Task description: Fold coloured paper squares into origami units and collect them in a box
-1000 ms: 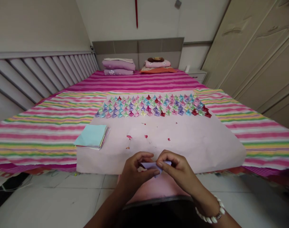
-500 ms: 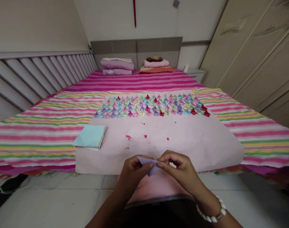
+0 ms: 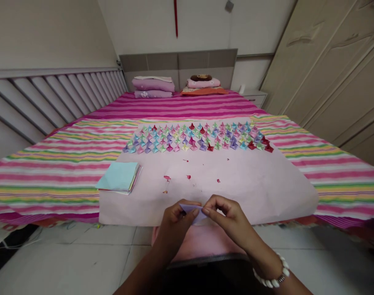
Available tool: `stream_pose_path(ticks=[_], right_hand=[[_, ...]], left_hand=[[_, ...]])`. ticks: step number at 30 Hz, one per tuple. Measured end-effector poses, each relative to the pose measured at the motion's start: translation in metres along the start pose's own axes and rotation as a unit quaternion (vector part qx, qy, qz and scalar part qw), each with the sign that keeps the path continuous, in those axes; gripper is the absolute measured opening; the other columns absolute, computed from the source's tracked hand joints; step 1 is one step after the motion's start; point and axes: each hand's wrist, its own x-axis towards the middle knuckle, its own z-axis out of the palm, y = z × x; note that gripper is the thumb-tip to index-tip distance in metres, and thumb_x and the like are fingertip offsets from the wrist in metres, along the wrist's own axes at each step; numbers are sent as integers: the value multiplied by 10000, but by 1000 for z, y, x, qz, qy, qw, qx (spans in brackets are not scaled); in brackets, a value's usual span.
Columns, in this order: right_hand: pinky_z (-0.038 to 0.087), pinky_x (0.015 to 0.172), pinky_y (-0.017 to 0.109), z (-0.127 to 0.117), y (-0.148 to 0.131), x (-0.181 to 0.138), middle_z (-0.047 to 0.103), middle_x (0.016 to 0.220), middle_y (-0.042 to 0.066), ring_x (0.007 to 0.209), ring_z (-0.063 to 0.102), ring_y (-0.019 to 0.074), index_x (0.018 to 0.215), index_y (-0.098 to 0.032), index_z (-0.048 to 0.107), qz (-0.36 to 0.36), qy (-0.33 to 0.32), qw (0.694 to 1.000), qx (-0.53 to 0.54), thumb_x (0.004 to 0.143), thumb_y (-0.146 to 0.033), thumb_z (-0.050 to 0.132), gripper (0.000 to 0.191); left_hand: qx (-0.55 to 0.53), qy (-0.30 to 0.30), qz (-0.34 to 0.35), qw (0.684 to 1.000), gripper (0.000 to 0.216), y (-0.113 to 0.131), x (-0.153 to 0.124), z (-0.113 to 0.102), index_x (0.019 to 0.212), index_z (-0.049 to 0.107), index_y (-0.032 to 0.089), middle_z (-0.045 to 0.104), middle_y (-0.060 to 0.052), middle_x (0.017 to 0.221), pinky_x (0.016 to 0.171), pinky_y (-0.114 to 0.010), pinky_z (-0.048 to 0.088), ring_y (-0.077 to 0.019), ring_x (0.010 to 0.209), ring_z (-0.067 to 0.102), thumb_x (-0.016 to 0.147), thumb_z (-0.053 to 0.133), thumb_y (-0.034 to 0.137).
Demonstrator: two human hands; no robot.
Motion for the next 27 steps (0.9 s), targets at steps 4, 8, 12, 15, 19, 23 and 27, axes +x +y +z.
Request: stream_pose_path(ticks=[4,8,12,15,19,23,27], right_hand=[[399,598,264,-1,2,1,528,606,-24,597,467,128,636,-182,592,20,16,1000,6,788,-373,644,250],[425,636,277,-3,1,2,595,637,-10,634,526,145,644,-182,624,34,1,999,-4,760,-393,678,248],[429,658,279,-5,0,3,622,639,-2,649,553,153,641,-180,644,32,-12,999,-13,790,-399,646,265],[430,696,285,-4,0,3,654,695,18,708,575,169,690,-179,668,18,-23,999,-24,830,-388,598,261],[420,657,277,-3,3,2,635,649,12,662,556,160,642,-177,652,10,-14,998,-54,832,-393,592,293],[424,621,280,-9,4,2,626,603,2,616,553,155,594,-179,636,36,-10,998,-51,779,-405,655,292],[454,767,333,-16,0,4,696,812,34,801,615,206,772,-194,689,27,-30,998,-49,662,-348,770,206]], left_hand=[[-52,30,-39,997,539,-2,2,1,1117,610,142,655,6,709,627,-258,456,-136,681,575,610,764,247],[-73,35,-55,995,619,-1,5,0,1134,573,113,642,22,651,595,-245,451,-118,622,566,572,789,260],[-67,41,-39,996,591,-3,9,-3,1132,575,114,666,10,675,608,-237,460,-115,637,587,596,783,253],[-77,59,-24,995,597,-7,12,-7,1138,571,112,687,-3,707,663,-249,479,-126,676,617,600,785,254],[-80,50,-25,995,620,-15,16,-12,1148,559,102,700,-19,707,671,-278,492,-145,669,635,593,788,259],[-65,40,-19,997,586,-19,18,-15,1130,567,106,694,-8,678,661,-280,488,-142,649,631,602,778,247],[-48,12,-13,999,537,-13,17,-14,1104,571,123,687,-2,674,645,-270,475,-134,638,616,614,766,226]])
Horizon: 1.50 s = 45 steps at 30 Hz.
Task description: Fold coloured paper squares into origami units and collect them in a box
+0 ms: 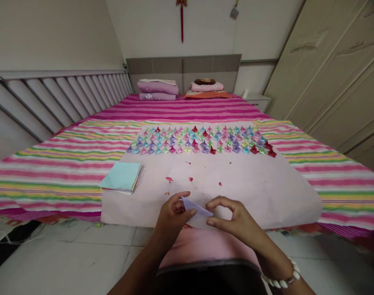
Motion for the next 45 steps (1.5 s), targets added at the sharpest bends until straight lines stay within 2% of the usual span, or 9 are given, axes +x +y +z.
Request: stream_pose_path(ticks=[2,6,10,14,18,26,30,33,45], right_hand=[[446,814,347,1,-3,2,689,880,48,864,610,216,826,-201,695,-24,10,1000,-6,670,-336,767,218],[452,714,310,11,-4,5,627,714,21,722,571,174,668,-193,649,-42,23,999,10,782,-366,657,207],[424,642,278,18,0,6,551,634,-9,634,495,144,641,-187,587,-27,50,998,24,806,-379,614,255],[393,607,264,20,5,5,517,623,-15,606,452,132,661,-180,579,-11,66,997,46,816,-383,599,257],[363,552,251,24,10,4,480,595,-25,579,426,127,636,-186,547,14,93,991,93,795,-422,624,295],[342,533,246,32,15,3,487,566,-34,543,413,117,630,-179,543,63,99,977,176,740,-478,677,346],[341,540,250,34,15,3,513,582,-28,552,421,120,668,-173,588,63,129,973,181,726,-476,699,328],[370,585,257,34,12,2,560,628,-9,596,468,132,688,-174,600,63,101,969,216,768,-477,663,320],[397,642,274,34,5,1,582,643,3,617,490,131,743,-167,634,68,16,949,309,833,-397,622,247]], left_hand=[[11,-21,-7,1000,499,4,-2,4,1069,588,135,673,2,666,610,-264,464,-132,622,599,613,764,230],[26,-34,-15,999,427,7,-5,11,994,620,158,643,14,680,575,-256,442,-133,619,567,605,761,261],[114,-59,-1,992,209,4,-8,12,726,625,151,581,9,625,581,-257,406,-134,611,522,731,654,358],[237,-33,30,970,325,2,-11,11,573,512,174,472,30,534,554,-256,338,-123,558,432,809,564,392],[287,0,78,955,349,3,-11,11,541,478,184,471,27,522,551,-255,327,-128,552,427,819,563,377],[161,-20,47,986,356,-3,-3,6,539,489,187,503,26,530,571,-243,416,-131,562,483,791,580,422],[136,-20,32,990,277,-4,-1,3,635,602,165,587,1,603,577,-241,420,-140,609,522,753,623,415],[109,-26,10,994,263,-4,-1,0,715,645,161,628,-21,684,594,-239,424,-144,658,527,776,605,414],[22,-94,-38,995,282,-9,-1,-3,703,588,155,529,20,650,594,-218,362,-93,590,424,836,565,402]])
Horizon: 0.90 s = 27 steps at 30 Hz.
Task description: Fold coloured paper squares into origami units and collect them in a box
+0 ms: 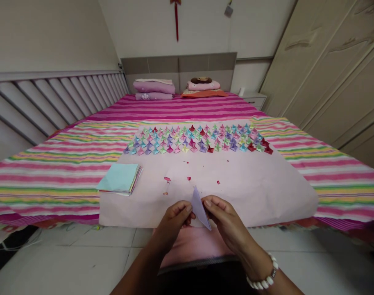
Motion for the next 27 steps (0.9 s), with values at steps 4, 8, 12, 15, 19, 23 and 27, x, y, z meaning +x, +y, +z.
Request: stream_pose_path(ticks=[4,8,12,15,19,23,27], right_hand=[[373,612,262,0,-2,1,612,658,9,620,497,133,840,-161,673,9,-1,1000,-1,781,-364,682,211],[351,584,255,-1,-3,1,601,645,7,592,463,121,853,-162,694,12,-7,1000,7,797,-378,657,226],[321,552,246,-2,-2,1,590,646,-1,564,429,104,866,-166,707,14,3,1000,-4,773,-365,683,221],[308,544,244,-2,-2,2,575,638,-5,555,411,99,896,-164,713,12,6,1000,-9,777,-373,675,244],[282,525,244,-3,-1,2,566,625,-3,544,388,97,928,-159,715,10,1,1000,-14,796,-396,653,279],[271,517,240,-4,0,2,544,597,-10,532,374,93,938,-160,713,16,-2,1000,-9,809,-395,641,278],[266,509,234,-2,0,2,519,564,-20,507,354,85,923,-160,714,25,-3,1000,16,799,-401,650,279]], left_hand=[[9,-14,5,1000,278,-2,1,-2,719,594,151,544,15,672,613,-227,365,-94,604,429,837,564,401],[27,-18,14,999,275,-3,3,-2,701,588,152,538,19,658,616,-233,361,-94,602,432,837,563,390],[39,-23,13,999,270,-1,3,-1,709,591,150,556,8,679,622,-242,361,-104,617,446,824,569,393],[39,-24,10,999,276,1,2,1,700,587,149,559,6,677,617,-246,358,-107,613,446,809,578,403],[39,-23,8,999,279,3,1,1,684,579,151,549,13,663,620,-245,352,-107,613,437,805,583,403],[29,-31,4,999,262,-1,1,0,706,587,150,550,13,678,636,-245,353,-105,631,437,822,575,385],[15,-44,1,999,249,-5,1,0,729,592,148,554,8,698,649,-246,351,-104,643,435,839,564,369]])
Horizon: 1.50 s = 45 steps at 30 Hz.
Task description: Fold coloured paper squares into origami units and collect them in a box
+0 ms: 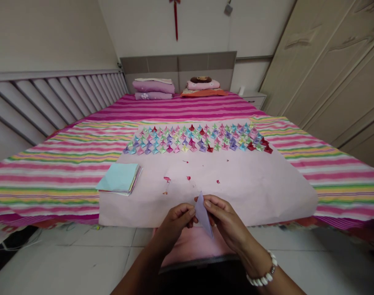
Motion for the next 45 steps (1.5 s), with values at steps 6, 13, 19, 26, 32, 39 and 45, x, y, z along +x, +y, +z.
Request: stream_pose_path(ticks=[6,13,19,26,32,39,45], right_hand=[[278,527,239,-1,1,-1,540,595,-16,498,353,79,952,-168,710,3,-11,1000,12,778,-376,673,274],[307,517,255,-2,3,1,435,495,-49,476,352,97,915,-157,715,2,-16,1000,15,793,-424,651,300],[338,541,270,-3,2,2,430,481,-55,469,377,102,888,-150,711,8,-16,999,30,765,-413,673,292],[342,561,282,-3,0,1,410,468,-54,469,373,111,886,-140,713,6,-13,999,31,802,-391,621,280],[305,545,266,-4,0,1,409,477,-52,479,360,108,897,-139,711,-7,5,1000,-5,832,-383,584,282],[288,529,256,-5,0,1,454,507,-42,501,380,106,956,-146,704,-14,20,999,-39,822,-358,576,282],[322,515,249,-7,0,0,591,681,-2,544,435,111,1005,-173,680,-26,4,998,-57,728,-248,608,296]], left_hand=[[-14,2,-5,1000,260,1,0,1,694,573,150,519,20,651,607,-237,321,-99,611,408,847,555,360],[3,-20,-2,1000,238,2,-3,2,706,598,148,543,13,662,613,-237,339,-103,619,431,844,561,338],[18,-19,-9,1000,243,2,-2,1,698,600,151,553,11,658,618,-236,352,-105,622,447,839,564,345],[19,-16,-15,1000,243,3,-3,2,690,592,158,547,16,652,615,-241,343,-107,615,442,833,563,352],[13,-8,-23,1000,251,3,-2,2,684,589,159,533,23,641,601,-240,329,-103,601,430,822,575,368],[-19,-5,-27,999,249,-1,-2,0,695,574,150,519,23,646,594,-240,304,-100,601,410,824,577,363],[-22,6,-27,999,262,-4,-1,0,701,572,148,516,20,649,595,-241,309,-102,604,413,825,570,380]])
